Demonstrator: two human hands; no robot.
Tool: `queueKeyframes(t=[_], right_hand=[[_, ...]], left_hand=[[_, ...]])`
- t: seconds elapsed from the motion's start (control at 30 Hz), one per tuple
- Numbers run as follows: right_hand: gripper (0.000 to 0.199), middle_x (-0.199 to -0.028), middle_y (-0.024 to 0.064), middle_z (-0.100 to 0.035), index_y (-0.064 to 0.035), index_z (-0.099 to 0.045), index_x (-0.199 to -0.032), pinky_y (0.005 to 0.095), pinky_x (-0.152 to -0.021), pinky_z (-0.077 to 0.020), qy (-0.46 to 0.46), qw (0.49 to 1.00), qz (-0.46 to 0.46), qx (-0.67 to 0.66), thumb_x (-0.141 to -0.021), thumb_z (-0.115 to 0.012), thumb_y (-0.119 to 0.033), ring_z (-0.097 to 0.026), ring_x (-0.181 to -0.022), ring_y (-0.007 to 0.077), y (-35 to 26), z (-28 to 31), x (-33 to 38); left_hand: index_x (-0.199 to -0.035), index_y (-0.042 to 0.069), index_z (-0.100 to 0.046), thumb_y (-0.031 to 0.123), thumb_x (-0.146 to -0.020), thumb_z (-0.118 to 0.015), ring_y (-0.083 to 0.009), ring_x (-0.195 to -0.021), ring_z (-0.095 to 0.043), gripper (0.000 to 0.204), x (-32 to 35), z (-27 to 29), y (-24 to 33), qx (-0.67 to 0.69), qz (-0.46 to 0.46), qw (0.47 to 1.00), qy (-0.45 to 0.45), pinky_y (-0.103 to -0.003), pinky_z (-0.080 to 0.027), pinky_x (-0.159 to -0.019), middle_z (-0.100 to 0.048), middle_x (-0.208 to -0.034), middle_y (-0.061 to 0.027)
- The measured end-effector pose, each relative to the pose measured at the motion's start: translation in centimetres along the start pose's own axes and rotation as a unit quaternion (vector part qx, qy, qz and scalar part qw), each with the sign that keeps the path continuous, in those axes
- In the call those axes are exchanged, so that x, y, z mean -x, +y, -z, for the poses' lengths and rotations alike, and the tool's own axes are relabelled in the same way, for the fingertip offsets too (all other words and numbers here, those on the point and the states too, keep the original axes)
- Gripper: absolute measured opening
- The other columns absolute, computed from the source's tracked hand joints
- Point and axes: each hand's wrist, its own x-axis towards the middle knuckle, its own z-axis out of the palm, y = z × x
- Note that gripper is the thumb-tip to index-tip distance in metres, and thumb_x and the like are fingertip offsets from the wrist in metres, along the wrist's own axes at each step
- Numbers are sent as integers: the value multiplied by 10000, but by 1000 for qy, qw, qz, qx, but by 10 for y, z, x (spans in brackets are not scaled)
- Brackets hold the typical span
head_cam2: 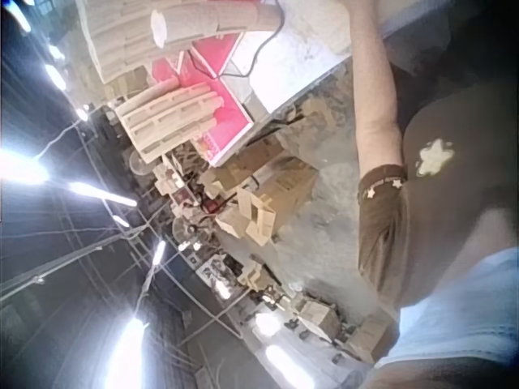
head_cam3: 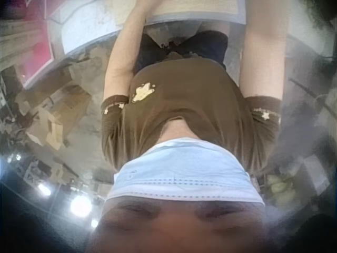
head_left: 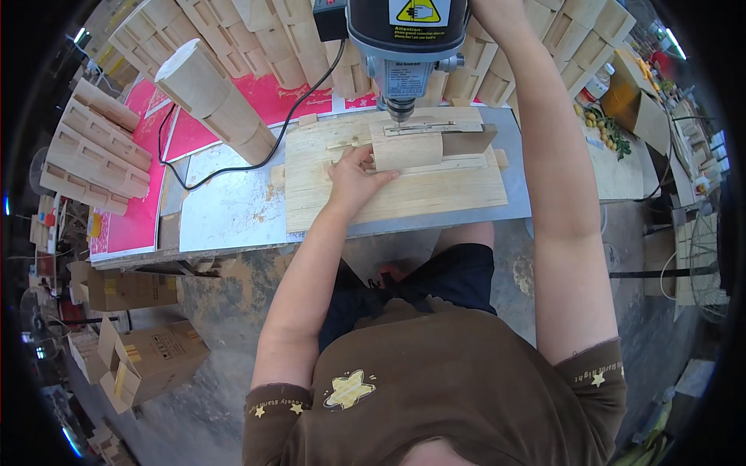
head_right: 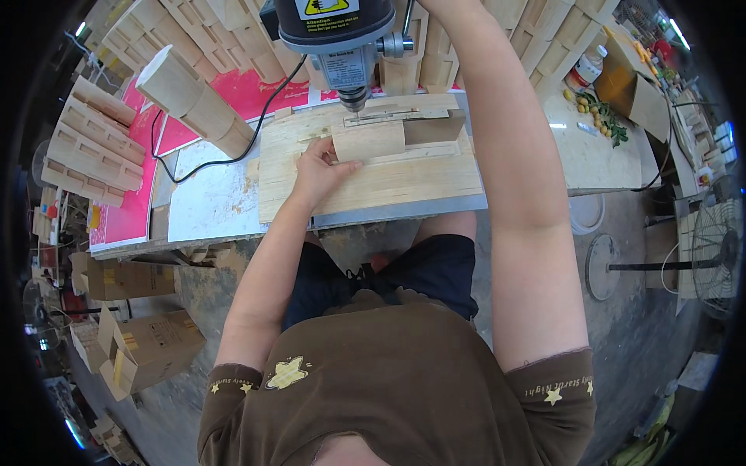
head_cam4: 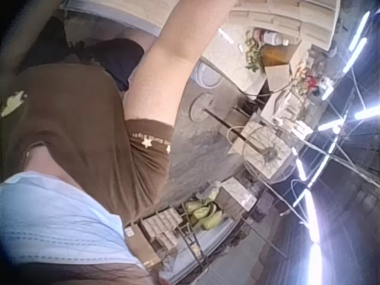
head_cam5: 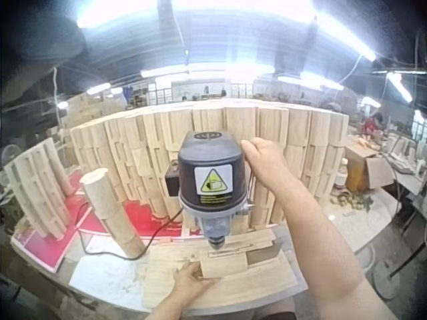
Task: Use a plunge router to create decorative or functional grooves in cylindrical wooden blocks.
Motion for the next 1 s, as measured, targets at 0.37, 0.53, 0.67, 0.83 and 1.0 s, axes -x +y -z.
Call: queueKeyframes(t=[0.37, 0.53, 0.67, 0.83, 1.0], right_hand=[[386, -1008, 152, -605, -45, -547, -1164, 396, -873, -420, -335, 938, -82, 23, -926, -500, -345, -550, -1019, 300, 82, -8, 185], [214, -877, 138, -571, -31, -551, -894, 425, -770, -414, -263, 963, 20, 55, -790, -647, -192, -520, -890, 335, 37, 2, 204], [212, -878, 132, -574, -22, -554, -899, 417, -773, -413, -275, 961, 25, 27, -781, -652, -168, -522, -891, 329, 31, 12, 209], [267, -873, 127, -576, -13, -566, -920, 407, -769, -413, -274, 961, 30, 39, -731, -697, -149, -521, -870, 328, 27, 18, 217], [292, -875, 123, -578, -14, -574, -927, 400, -759, -418, -283, 958, 25, 36, -713, -712, -157, -522, -868, 322, 16, 16, 221]], left_hand=[[-927, 36, -644, 124, -602, -806, -147, -682, -536, 374, 6, -1, -10, 93, -110, 987, 66, -273, -418, -642, -551, -798, -31], [-882, 17, -628, 81, -615, -789, -129, -632, -490, 318, 46, 58, -16, 66, -153, 985, 37, -231, -413, -576, -517, -763, -36], [-864, 8, -626, 48, -643, -764, -82, -643, -479, 264, 78, 113, -23, 52, -163, 984, 38, -223, -406, -559, -512, -721, 3], [-813, -29, -624, 114, -739, -728, -35, -431, -417, 192, 97, 153, -13, 222, 99, 969, 31, -186, -336, -398, -534, -587, 10], [-732, -32, -615, 253, -760, -743, -43, -398, -390, 314, 95, 140, 4, 301, 214, 926, 76, -204, -303, -349, -506, -541, 5]])
